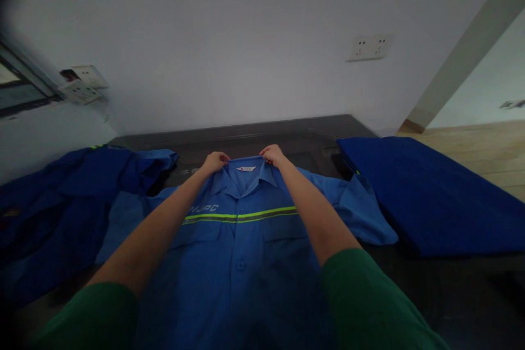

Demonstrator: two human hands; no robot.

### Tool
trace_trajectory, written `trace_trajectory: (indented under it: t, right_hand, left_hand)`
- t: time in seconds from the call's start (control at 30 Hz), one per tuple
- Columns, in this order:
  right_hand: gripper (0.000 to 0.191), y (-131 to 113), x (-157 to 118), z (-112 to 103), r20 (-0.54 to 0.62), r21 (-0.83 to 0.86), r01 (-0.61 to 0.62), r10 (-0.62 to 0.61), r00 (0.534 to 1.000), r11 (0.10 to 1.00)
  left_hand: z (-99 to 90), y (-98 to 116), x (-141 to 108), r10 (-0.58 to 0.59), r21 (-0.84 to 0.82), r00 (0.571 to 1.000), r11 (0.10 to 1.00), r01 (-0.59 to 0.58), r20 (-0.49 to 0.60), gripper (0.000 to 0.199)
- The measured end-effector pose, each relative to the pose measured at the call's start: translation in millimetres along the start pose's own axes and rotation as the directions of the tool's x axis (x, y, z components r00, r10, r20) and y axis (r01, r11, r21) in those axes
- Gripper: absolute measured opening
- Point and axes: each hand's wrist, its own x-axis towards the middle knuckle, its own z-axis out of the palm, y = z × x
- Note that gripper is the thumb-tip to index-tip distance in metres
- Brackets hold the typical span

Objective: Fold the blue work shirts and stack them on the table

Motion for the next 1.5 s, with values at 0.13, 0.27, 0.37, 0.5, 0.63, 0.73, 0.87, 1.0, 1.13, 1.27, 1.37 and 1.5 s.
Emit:
trace_trajectory:
  t: [0.13, 0.27, 0.37, 0.5, 0.63, 0.73, 0.87, 1.0, 1.13, 1.27, 1.37, 1.5]
  right_hand:
    - [0.036, 8, -8, 5, -0.04, 0.154, 0.052, -0.046, 0.998, 0.987]
    - [0.032, 12, -12, 7, -0.048, 0.201, 0.067, -0.058, 0.997, 0.977]
    - [0.029, 12, -15, 4, -0.047, 0.184, 0.092, -0.085, 0.995, 0.979]
    - [0.038, 8, -18, -14, -0.02, 0.133, 0.194, -0.193, 0.981, 0.972]
    - [0.041, 7, -16, -39, 0.123, -0.067, 0.434, -0.425, 0.897, 0.898]
    - [0.039, 10, -15, -46, 0.355, -0.242, 0.703, -0.613, 0.706, 0.668]
    - [0.042, 13, -19, -43, 0.541, -0.319, 0.827, -0.627, 0.56, 0.463]
    - [0.035, 13, -20, -44, 0.567, -0.416, 0.791, -0.552, 0.611, 0.449]
    - [0.02, 10, -15, -49, 0.562, -0.444, 0.763, -0.517, 0.646, 0.47]
    - [0.014, 8, -11, -47, 0.53, -0.481, 0.728, -0.499, 0.686, 0.489]
    - [0.012, 8, -9, -41, 0.529, -0.519, 0.703, -0.464, 0.711, 0.486]
    - [0.011, 11, -7, -31, 0.516, -0.564, 0.676, -0.436, 0.737, 0.474]
  left_hand:
    - [2.3, 16, -17, 0.042, 0.03, 0.994, 0.999, -0.039, -0.104, 0.037]
    - [12.4, 56, -35, 0.261, 0.063, 0.933, 0.965, -0.253, -0.25, 0.028]
    - [19.1, 77, -37, 0.389, -0.012, 0.906, 0.918, -0.396, -0.166, 0.02]
    - [9.8, 57, -26, 0.337, -0.077, 0.92, 0.931, -0.358, -0.202, 0.031]
    - [-11.1, 3, -22, 0.282, -0.084, 0.939, 0.949, -0.303, -0.198, 0.039]
    - [-19.0, -28, -30, 0.327, -0.07, 0.933, 0.938, -0.34, -0.152, 0.044]
    - [-16.4, -40, -44, 0.46, -0.085, 0.881, 0.879, -0.469, -0.109, 0.051]
    - [-9.6, -34, -48, 0.546, -0.094, 0.832, 0.827, -0.554, -0.098, 0.048]
    - [-3.1, -30, -46, 0.51, -0.006, 0.86, 0.86, -0.51, -0.023, 0.028]
    - [6.0, -24, -43, 0.426, 0.085, 0.904, 0.903, -0.422, -0.034, 0.022]
    - [14.7, -15, -44, 0.364, 0.159, 0.93, 0.922, -0.352, -0.049, 0.022]
    - [23.3, -8, -47, 0.33, 0.213, 0.94, 0.928, -0.306, -0.085, 0.021]
